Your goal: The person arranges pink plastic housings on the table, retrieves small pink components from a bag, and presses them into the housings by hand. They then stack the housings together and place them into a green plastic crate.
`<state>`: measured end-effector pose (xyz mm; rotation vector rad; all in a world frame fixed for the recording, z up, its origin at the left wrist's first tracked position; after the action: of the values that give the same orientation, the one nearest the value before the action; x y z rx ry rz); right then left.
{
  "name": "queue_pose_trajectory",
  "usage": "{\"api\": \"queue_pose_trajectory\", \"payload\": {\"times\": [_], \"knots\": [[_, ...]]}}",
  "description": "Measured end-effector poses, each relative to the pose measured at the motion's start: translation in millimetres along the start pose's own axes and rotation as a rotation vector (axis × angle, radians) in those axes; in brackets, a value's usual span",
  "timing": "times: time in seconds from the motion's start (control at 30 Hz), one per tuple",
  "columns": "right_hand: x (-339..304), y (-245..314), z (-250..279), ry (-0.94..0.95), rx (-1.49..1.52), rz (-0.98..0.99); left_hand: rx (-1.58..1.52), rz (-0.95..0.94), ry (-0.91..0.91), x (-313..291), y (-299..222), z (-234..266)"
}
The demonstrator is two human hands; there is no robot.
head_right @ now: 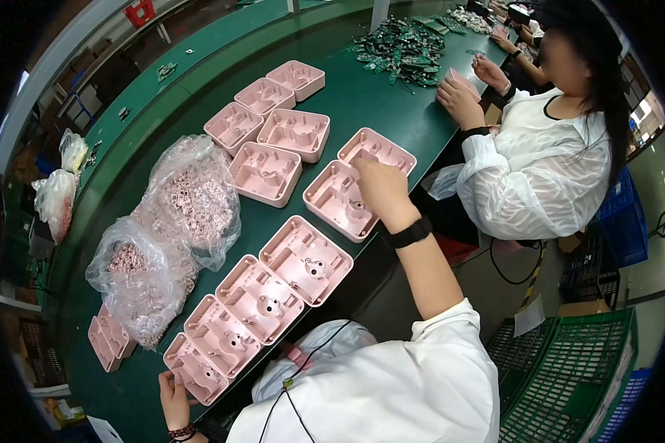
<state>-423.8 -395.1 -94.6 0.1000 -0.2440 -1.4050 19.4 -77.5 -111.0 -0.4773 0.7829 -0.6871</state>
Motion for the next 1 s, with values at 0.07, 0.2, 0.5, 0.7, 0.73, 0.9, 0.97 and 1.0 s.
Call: {"api": "queue_pose_trajectory", "payload": {"times": [0.07, 0.2, 0.5, 0.7, 0.73, 0.9, 0.97, 1.0], "knots": [[13.1, -18.0, 2.6, 0.004, -0.01, -0.015, 0.024, 0.013, 0.012, 0.3, -0.2, 1.5], [57.2, -67.9, 0.0, 0.08, -0.119, -0.117, 0.062, -0.005, 0.027, 1.9, -6.4, -0.5], [144.6, -127.7, 4.5, 0.156, -0.159, -0.188, 0.197, -0.114, 0.048, -3.6, -31.2, 1.1], [192.3, -121.0, 0.7, 0.111, -0.177, -0.209, 0.242, -0.052, -0.004, -7.9, -37.9, 3.7], [200.6, -117.8, -1.4, 0.099, -0.175, -0.207, 0.239, -0.045, -0.015, -8.7, -39.8, 2.7], [231.3, -97.1, -7.4, 0.021, -0.16, -0.1, 0.262, 0.004, -0.029, -13.2, -50.6, -0.1], [241.2, -82.9, -17.0, 0.048, -0.138, -0.091, 0.263, 0.05, -0.005, -13.3, -55.7, -1.3], [242.5, -76.8, -18.7, 0.063, -0.128, -0.092, 0.262, 0.058, -0.005, -13.7, -57.4, -0.9]]}}
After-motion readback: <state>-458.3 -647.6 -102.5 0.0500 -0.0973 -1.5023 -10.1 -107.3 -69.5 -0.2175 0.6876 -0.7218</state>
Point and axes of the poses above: each hand's wrist, its own x-axis towards the middle knuckle, its own z-axis out of the back of the hand, y = z × x, the point moved 4 cm from there along x, towards the middle knuckle, and after that the axes turned 6 degrees about y, right-handed, at the moved point
